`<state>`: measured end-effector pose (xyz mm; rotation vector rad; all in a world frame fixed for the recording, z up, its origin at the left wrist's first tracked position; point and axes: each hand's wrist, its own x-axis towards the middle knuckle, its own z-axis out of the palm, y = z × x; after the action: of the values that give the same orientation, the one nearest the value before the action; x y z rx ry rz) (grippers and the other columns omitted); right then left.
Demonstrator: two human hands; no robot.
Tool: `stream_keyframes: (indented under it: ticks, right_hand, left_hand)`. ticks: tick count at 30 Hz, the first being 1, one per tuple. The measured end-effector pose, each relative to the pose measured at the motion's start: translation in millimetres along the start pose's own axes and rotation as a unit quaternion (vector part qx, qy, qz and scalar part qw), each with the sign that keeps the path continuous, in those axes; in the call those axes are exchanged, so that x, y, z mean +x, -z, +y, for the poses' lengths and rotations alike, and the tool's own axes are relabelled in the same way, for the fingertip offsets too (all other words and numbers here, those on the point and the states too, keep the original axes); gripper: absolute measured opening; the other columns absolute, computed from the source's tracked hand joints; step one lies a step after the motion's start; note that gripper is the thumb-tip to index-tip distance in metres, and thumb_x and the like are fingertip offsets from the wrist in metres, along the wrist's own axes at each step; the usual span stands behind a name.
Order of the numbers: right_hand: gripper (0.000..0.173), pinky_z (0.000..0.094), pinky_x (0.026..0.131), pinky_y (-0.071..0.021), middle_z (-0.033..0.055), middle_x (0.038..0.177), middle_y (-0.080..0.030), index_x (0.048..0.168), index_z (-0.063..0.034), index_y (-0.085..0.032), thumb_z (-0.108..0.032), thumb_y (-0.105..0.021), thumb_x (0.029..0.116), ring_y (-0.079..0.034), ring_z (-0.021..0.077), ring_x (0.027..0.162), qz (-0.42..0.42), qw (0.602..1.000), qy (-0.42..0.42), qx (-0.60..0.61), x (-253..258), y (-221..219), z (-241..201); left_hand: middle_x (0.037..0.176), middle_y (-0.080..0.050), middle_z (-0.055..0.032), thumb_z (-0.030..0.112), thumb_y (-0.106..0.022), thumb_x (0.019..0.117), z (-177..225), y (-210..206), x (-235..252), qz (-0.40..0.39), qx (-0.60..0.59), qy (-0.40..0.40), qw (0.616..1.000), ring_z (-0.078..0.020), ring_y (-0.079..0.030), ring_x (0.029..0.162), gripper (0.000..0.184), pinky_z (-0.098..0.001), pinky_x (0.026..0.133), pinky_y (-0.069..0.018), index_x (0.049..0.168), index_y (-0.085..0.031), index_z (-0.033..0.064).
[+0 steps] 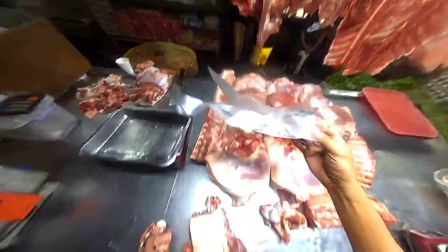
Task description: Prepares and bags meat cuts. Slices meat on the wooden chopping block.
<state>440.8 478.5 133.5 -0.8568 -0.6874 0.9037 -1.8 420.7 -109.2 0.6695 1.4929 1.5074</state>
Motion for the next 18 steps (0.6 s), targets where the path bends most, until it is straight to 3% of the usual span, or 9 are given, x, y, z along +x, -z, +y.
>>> stream_keyframes:
  ticks: [3,8,12,13,15,18]
  right_hand:
    - [0.020,0.0426,0.083,-0.0633,0.0112,0.102,-0.073,0.111,-0.0091,-0.060,-0.002,-0.047,0.0979,-0.074,0.0234,0.089,0.062,0.995,-0.061,0.048,-75,56,-1]
    - [0.027,0.0362,0.082,-0.0623,0.0036,0.101,-0.074,0.108,-0.0164,-0.066,0.000,-0.054,0.0900,-0.072,0.0162,0.089,0.046,0.993,-0.100,0.046,-189,134,-16]
    - [0.034,0.0309,0.082,-0.0611,-0.0047,0.103,-0.072,0.116,-0.0202,-0.064,-0.004,-0.064,0.0861,-0.070,0.0097,0.089,-0.029,0.992,-0.118,-0.020,-272,185,-45]
    - [0.036,0.0310,0.087,-0.0606,-0.0067,0.106,-0.072,0.118,-0.0211,-0.063,-0.004,-0.067,0.0870,-0.070,0.0089,0.094,-0.064,0.989,-0.131,-0.028,-294,193,-55]
    - [0.035,0.0316,0.092,-0.0597,-0.0081,0.107,-0.073,0.117,-0.0209,-0.062,-0.003,-0.068,0.0875,-0.071,0.0088,0.098,-0.135,0.977,-0.161,-0.039,-336,212,-74]
    - [0.028,0.0274,0.088,-0.0598,-0.0106,0.103,-0.075,0.111,-0.0258,-0.073,-0.010,-0.075,0.0887,-0.071,0.0055,0.093,-0.255,0.949,-0.174,-0.066,-392,236,-100]
  left_hand:
    - [0.091,-0.070,0.0082,0.013,-0.036,0.1037,38,9,-44,0.025,-0.073,-0.003,0.997,-0.0013,-0.065,0.069,0.028,-0.0181,0.057,-0.0539,0.117,-0.061,0.0138]
    - [0.086,-0.069,0.0089,0.016,-0.030,0.1019,86,49,-140,0.043,-0.091,-0.040,0.994,-0.0006,-0.063,0.066,0.031,-0.0170,0.053,-0.0509,0.110,-0.061,0.0175]
    - [0.080,-0.067,0.0086,0.014,-0.031,0.1029,112,93,-239,0.073,-0.110,-0.062,0.989,-0.0004,-0.057,0.059,0.031,-0.0167,0.053,-0.0491,0.107,-0.061,0.0186]
    - [0.082,-0.065,0.0075,0.015,-0.033,0.1038,115,113,-267,0.090,-0.103,-0.065,0.988,-0.0022,-0.058,0.063,0.028,-0.0193,0.058,-0.0517,0.110,-0.060,0.0176]
    - [0.086,-0.066,0.0064,0.016,-0.043,0.1028,116,159,-319,0.142,-0.073,-0.086,0.984,-0.0018,-0.059,0.065,0.022,-0.0183,0.057,-0.0507,0.113,-0.063,0.0173]
    - [0.103,-0.068,0.0018,0.018,-0.056,0.1011,112,229,-398,0.234,0.064,-0.095,0.965,-0.0039,-0.062,0.074,0.025,-0.0211,0.060,-0.0531,0.125,-0.062,0.0141]
